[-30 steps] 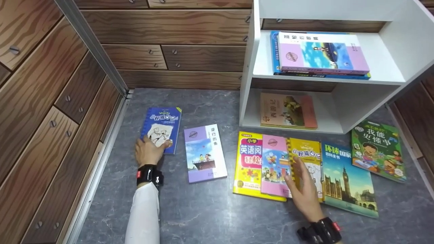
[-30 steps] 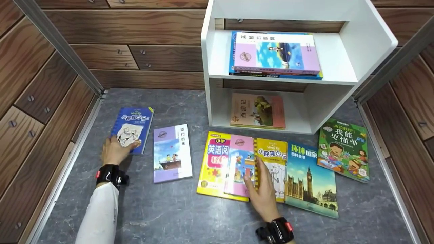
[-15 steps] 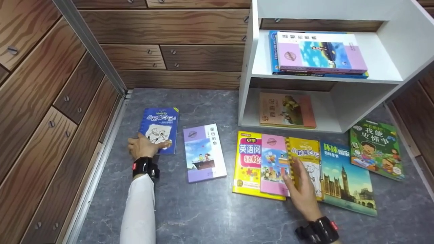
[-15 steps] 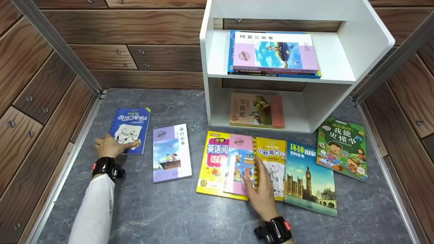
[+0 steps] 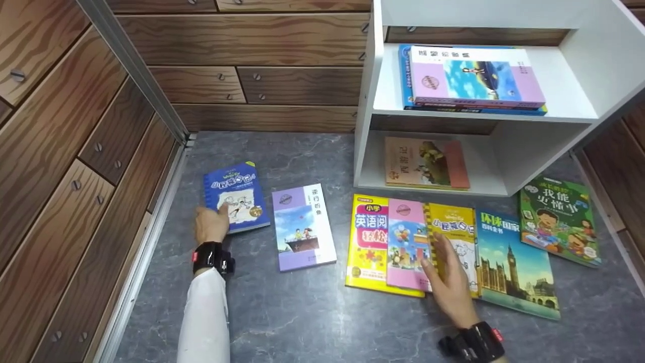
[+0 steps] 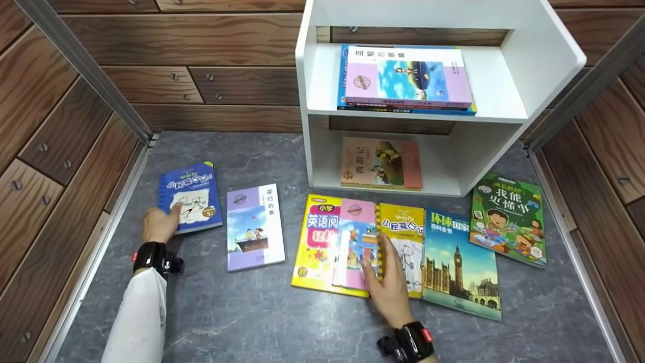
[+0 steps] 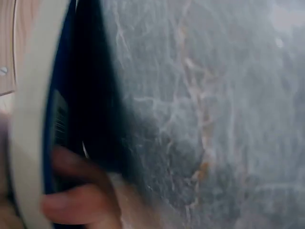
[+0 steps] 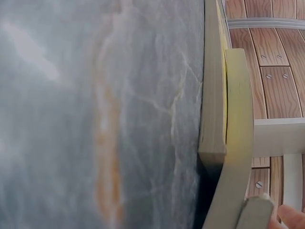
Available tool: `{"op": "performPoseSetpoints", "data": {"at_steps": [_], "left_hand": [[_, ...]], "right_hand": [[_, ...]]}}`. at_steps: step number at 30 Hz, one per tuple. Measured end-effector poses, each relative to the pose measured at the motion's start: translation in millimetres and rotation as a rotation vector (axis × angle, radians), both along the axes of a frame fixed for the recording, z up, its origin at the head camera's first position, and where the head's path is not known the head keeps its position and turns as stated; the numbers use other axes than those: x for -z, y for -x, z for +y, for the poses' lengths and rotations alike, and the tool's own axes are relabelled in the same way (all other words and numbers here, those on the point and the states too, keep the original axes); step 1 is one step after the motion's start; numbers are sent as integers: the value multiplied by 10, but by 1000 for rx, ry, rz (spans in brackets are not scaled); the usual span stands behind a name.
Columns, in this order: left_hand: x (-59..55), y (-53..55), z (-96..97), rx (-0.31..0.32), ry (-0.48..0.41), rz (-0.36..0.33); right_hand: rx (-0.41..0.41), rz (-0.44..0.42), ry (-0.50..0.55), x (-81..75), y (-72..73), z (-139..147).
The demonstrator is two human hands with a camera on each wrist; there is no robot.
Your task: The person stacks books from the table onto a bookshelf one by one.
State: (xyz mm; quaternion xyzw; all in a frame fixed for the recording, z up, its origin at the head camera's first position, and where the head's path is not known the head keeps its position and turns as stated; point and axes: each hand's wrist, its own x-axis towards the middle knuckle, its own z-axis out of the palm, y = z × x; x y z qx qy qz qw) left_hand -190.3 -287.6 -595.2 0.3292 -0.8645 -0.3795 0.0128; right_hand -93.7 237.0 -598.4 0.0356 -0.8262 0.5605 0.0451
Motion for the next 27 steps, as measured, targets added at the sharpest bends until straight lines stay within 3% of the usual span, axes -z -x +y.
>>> {"op": "performPoseSetpoints", "data": {"at_steps": [4,8,15,21,27], "left_hand": [[-45,-33,0,-3,22,32],[-131,-79,22,5,-11,74],[-273,-170,179,-2,-14,186],[-411,-264,440,-13,-45,305],[-531,-357,847,37,-82,415]], "right_hand": [[7,-15,-1,-22,1,-11],[19,-31,-15,-35,8,-28],[21,-6,-50,-54,-17,-110],[-5,53,14,-55,-28,-222],[-36,46,112,-72,4,-363]]}}
